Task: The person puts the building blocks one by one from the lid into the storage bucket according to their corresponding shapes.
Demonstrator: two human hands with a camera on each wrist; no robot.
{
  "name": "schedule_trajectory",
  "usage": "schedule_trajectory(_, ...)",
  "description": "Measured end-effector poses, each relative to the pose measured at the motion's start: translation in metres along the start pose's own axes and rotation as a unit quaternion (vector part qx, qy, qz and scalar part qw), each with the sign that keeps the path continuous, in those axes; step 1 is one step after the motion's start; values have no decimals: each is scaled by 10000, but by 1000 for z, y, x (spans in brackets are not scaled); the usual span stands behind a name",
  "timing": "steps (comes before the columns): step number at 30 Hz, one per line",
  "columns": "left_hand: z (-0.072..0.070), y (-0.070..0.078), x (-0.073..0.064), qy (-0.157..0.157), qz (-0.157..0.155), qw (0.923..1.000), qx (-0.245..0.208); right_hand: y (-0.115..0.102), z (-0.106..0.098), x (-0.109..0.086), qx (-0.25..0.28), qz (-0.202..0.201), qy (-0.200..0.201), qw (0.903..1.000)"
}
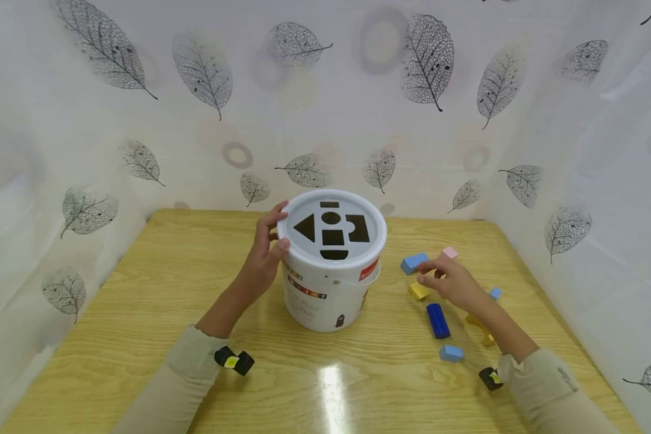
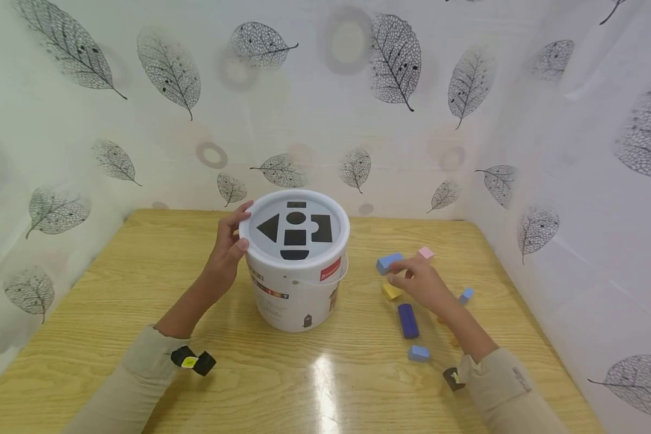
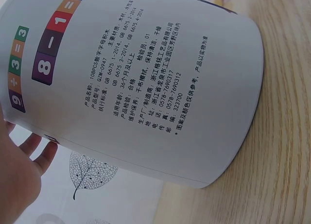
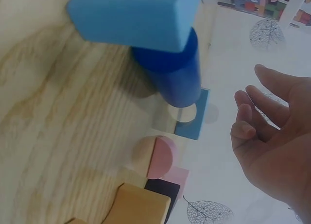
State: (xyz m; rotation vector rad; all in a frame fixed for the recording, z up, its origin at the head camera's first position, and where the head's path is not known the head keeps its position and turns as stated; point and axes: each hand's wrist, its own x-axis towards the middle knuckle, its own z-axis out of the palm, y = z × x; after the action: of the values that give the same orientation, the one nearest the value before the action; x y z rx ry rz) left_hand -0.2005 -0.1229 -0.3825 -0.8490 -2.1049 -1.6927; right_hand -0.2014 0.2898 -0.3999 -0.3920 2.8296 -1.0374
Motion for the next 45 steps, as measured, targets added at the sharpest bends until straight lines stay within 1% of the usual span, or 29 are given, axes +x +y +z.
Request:
schedule_trajectory(4, 0, 0, 0, -2, 25, 10000, -9, 4, 3, 3, -296, -62, 40, 9995)
schedule_trajectory(7, 0, 0, 0, 6, 43, 10000, -5, 7, 5, 4, -388, -74, 31, 9992)
schedule_trajectory(14, 0, -2, 0, 42, 48, 10000, 8, 11, 8, 4, -471, 162, -67, 9987)
schedule_trajectory(19, 0, -1, 0, 35, 36, 10000, 6, 12, 10, 5, -529, 185, -87, 9984)
schedule_trajectory(24, 1, 0, 0, 34, -17, 10000, 0, 14, 12, 5, -570, 330, -121, 9978)
schedule_trajectory(30, 1, -2, 1, 66, 45, 10000, 16, 16, 14, 5, -662, 546, -119, 9962)
schedule_trajectory(34, 1, -3, 0, 74, 68, 9999, 13, 14, 15, 4, -683, 521, -125, 9962)
schedule_trajectory(40, 1, -1, 0, 37, 13, 10000, 12, 13, 17, 5, -658, 458, -123, 9967)
schedule_trajectory(45, 1, -1, 0, 31, 13, 10000, 9, 13, 20, 5, -740, 310, -162, 9966)
